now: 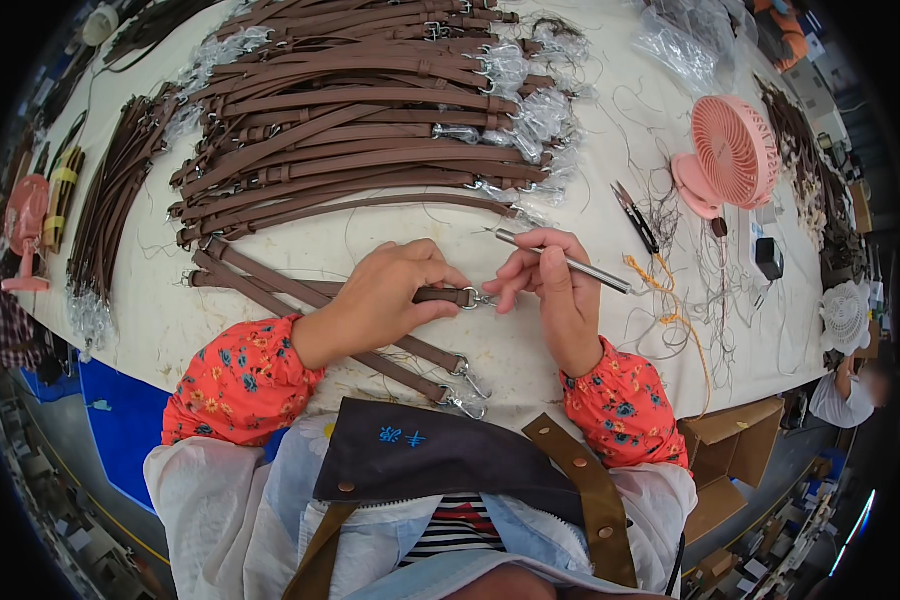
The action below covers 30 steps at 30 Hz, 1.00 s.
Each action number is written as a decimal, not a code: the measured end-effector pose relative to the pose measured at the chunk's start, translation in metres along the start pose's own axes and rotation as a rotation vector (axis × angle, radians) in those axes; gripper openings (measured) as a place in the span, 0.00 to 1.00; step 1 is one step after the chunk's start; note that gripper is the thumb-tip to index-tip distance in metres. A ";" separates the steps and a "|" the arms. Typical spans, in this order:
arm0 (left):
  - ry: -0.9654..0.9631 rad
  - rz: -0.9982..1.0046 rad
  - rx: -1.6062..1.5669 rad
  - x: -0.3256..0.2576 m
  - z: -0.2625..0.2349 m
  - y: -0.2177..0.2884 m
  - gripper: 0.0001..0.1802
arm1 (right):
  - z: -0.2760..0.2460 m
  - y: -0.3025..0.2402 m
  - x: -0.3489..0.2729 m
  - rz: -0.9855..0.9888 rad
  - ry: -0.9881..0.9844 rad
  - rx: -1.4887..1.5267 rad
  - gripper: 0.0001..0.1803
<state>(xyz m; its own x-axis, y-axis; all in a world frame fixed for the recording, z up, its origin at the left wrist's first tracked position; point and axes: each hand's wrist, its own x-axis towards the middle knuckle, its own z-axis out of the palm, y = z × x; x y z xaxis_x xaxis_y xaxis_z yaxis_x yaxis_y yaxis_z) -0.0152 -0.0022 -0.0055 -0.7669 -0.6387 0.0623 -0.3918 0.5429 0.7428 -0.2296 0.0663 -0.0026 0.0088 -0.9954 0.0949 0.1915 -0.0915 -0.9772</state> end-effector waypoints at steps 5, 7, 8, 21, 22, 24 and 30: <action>0.014 -0.014 -0.101 0.001 -0.002 0.001 0.14 | -0.003 0.000 0.000 -0.015 -0.009 0.001 0.19; -0.005 -0.034 -0.124 0.002 -0.006 0.004 0.13 | -0.003 0.000 -0.001 -0.021 0.007 -0.008 0.19; -0.024 -0.057 -0.148 0.003 -0.007 0.005 0.12 | -0.003 0.000 0.000 -0.019 0.007 -0.008 0.19; -0.019 0.004 -0.308 0.001 -0.011 -0.008 0.06 | -0.001 -0.006 -0.004 0.155 -0.165 -0.085 0.23; -0.014 0.016 -0.260 0.001 -0.011 -0.007 0.04 | -0.001 -0.006 -0.004 0.148 -0.190 -0.110 0.23; -0.009 0.027 -0.212 0.003 -0.013 -0.004 0.03 | -0.001 -0.005 -0.004 0.161 -0.197 -0.124 0.23; 0.026 0.094 -0.130 0.002 -0.011 -0.005 0.04 | -0.001 -0.003 -0.005 0.189 -0.233 -0.137 0.21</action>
<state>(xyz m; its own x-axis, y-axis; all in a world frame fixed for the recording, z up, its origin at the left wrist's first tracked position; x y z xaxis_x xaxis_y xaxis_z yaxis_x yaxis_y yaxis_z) -0.0090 -0.0124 -0.0018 -0.7831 -0.6033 0.1510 -0.2488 0.5265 0.8129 -0.2312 0.0711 -0.0003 0.2588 -0.9637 -0.0649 0.0317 0.0756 -0.9966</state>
